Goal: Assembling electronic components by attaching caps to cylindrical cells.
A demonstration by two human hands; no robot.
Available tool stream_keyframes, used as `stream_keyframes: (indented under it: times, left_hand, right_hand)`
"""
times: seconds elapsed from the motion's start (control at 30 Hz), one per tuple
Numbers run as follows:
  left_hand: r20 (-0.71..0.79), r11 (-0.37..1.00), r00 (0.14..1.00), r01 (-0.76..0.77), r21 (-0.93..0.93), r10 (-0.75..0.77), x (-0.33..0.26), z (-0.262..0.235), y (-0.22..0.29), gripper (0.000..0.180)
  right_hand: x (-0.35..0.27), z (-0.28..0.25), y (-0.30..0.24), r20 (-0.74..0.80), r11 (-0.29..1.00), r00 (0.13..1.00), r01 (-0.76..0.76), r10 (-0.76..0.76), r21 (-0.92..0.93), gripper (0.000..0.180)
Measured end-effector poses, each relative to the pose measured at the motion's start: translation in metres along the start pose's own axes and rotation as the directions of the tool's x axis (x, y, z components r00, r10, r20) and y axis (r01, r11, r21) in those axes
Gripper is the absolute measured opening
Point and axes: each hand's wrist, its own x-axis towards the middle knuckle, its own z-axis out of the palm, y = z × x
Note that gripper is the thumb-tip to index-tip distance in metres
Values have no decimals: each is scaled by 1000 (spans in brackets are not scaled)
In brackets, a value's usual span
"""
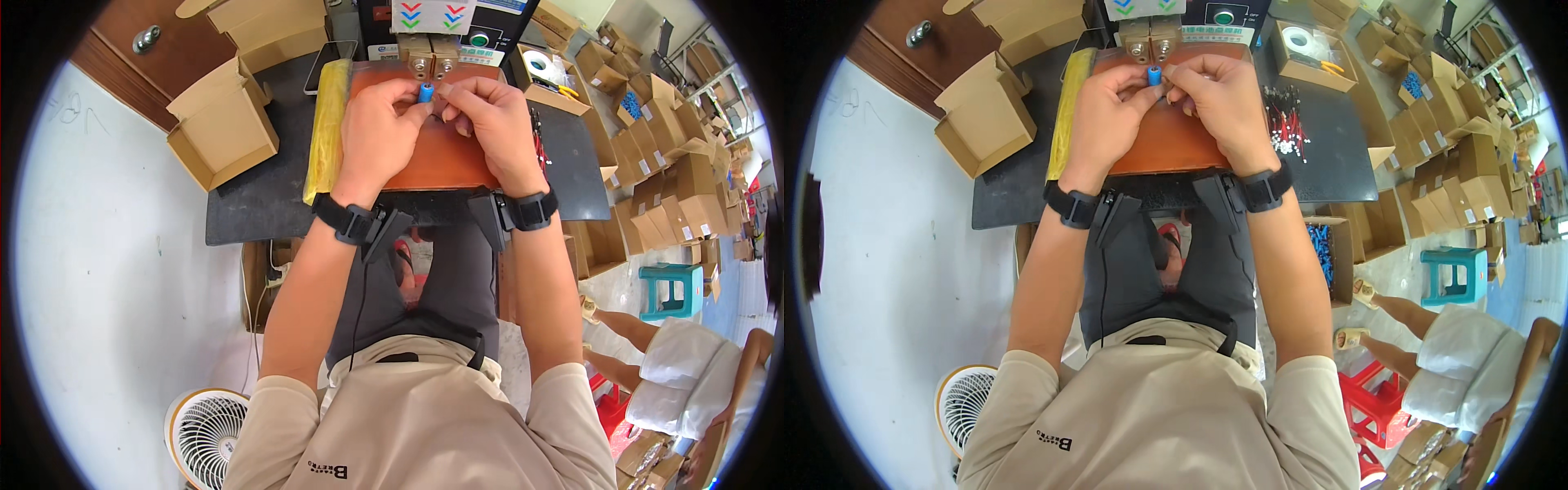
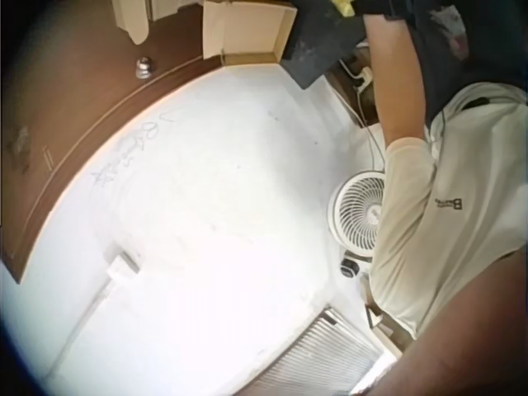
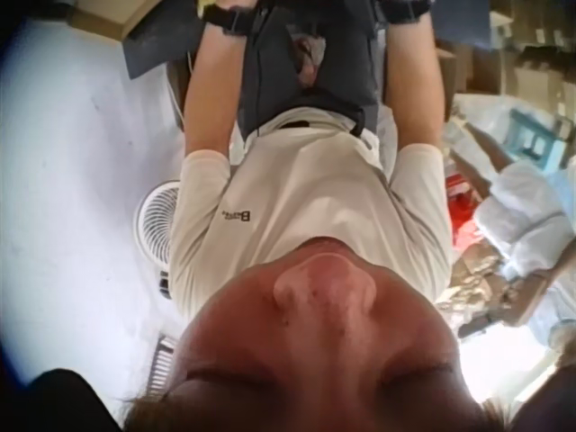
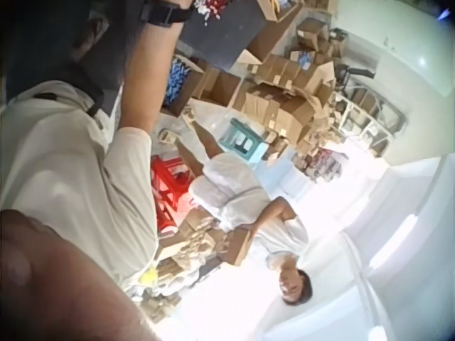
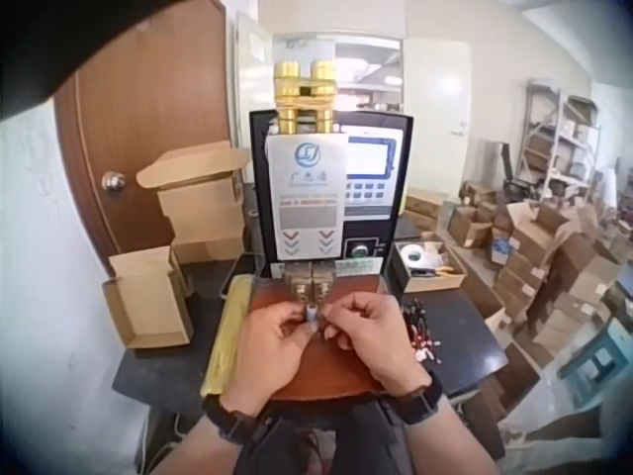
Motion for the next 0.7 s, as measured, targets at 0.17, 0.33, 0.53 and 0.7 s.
stream_keyframes:
  times: [0.17,0.33,0.53,0.7]
  left_hand:
    - [-16,1000,1000,11,15,-11,-2,-1,-4,23]
    - [29,992,998,56,-114,-53,-20,-26,12,43]
    - [-478,982,877,126,143,-43,-46,-164,-16,38]
    - [-599,811,749,521,267,-283,-60,-375,-148,79]
  right_hand:
    - [-2,0,2,15,999,999,37,-36,-40,17]
    - [-24,-5,-9,-6,999,1000,19,-19,-33,17]
    - [-119,-97,-34,-232,994,973,-12,-13,-104,12]
    - [-175,-170,-35,-448,968,894,-122,11,-220,13]
